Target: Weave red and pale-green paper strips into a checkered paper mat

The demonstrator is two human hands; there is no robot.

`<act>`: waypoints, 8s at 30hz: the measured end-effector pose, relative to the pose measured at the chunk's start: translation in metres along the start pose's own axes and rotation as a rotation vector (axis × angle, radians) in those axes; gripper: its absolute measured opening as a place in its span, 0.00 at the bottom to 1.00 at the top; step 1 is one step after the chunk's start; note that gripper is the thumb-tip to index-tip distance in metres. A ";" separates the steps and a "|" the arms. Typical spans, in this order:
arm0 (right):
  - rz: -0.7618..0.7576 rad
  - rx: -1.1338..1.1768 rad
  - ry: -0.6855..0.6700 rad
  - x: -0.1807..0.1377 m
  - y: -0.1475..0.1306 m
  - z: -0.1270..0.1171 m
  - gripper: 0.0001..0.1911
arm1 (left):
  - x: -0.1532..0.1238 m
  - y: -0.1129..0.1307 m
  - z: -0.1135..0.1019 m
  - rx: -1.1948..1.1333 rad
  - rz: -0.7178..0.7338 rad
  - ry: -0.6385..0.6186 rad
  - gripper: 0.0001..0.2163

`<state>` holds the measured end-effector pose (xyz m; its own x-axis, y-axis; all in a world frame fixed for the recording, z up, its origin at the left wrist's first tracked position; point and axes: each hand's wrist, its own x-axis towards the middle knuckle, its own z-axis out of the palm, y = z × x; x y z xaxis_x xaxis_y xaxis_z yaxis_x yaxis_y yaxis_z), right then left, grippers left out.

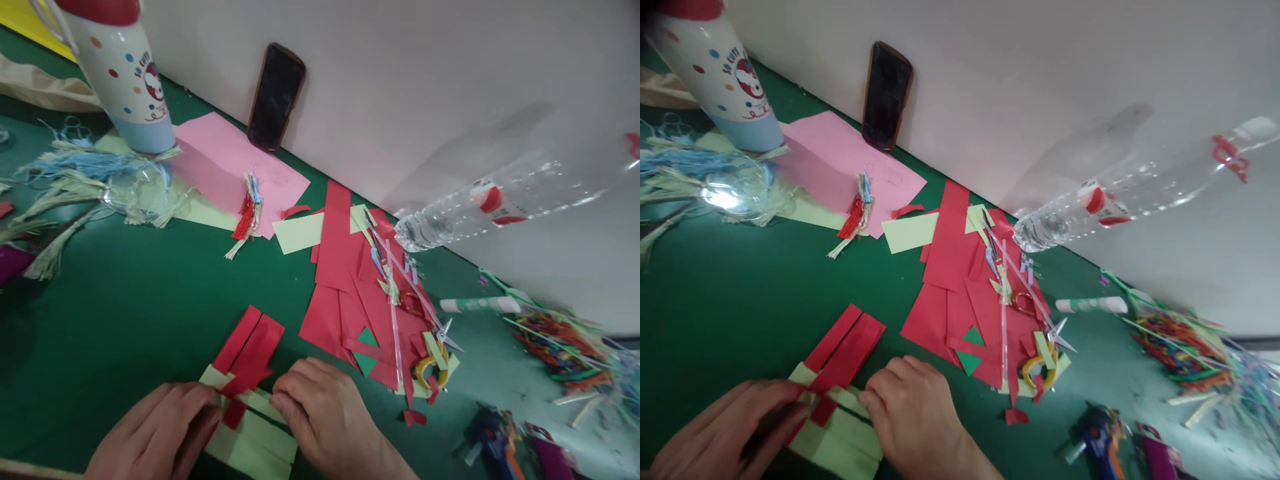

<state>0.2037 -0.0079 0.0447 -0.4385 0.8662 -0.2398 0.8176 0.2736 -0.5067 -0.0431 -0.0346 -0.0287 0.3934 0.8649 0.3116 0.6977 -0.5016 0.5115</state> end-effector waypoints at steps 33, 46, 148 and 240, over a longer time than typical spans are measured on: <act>0.056 -0.192 0.085 0.011 -0.003 0.015 0.10 | 0.030 0.018 -0.013 0.034 -0.272 -0.203 0.20; -0.063 -0.086 0.089 0.009 0.006 0.014 0.11 | 0.021 0.016 -0.006 0.018 -0.385 -0.176 0.20; -0.336 -0.323 -0.077 0.073 -0.008 -0.023 0.06 | 0.003 0.009 0.000 0.020 -0.085 -0.076 0.23; -0.382 -0.064 -0.046 0.074 0.026 -0.022 0.43 | 0.000 0.003 0.005 0.113 -0.125 0.040 0.12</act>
<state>0.2010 0.0724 0.0319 -0.7312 0.6773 -0.0816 0.6129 0.5996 -0.5146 -0.0382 -0.0364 -0.0312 0.2766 0.9181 0.2840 0.8035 -0.3831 0.4557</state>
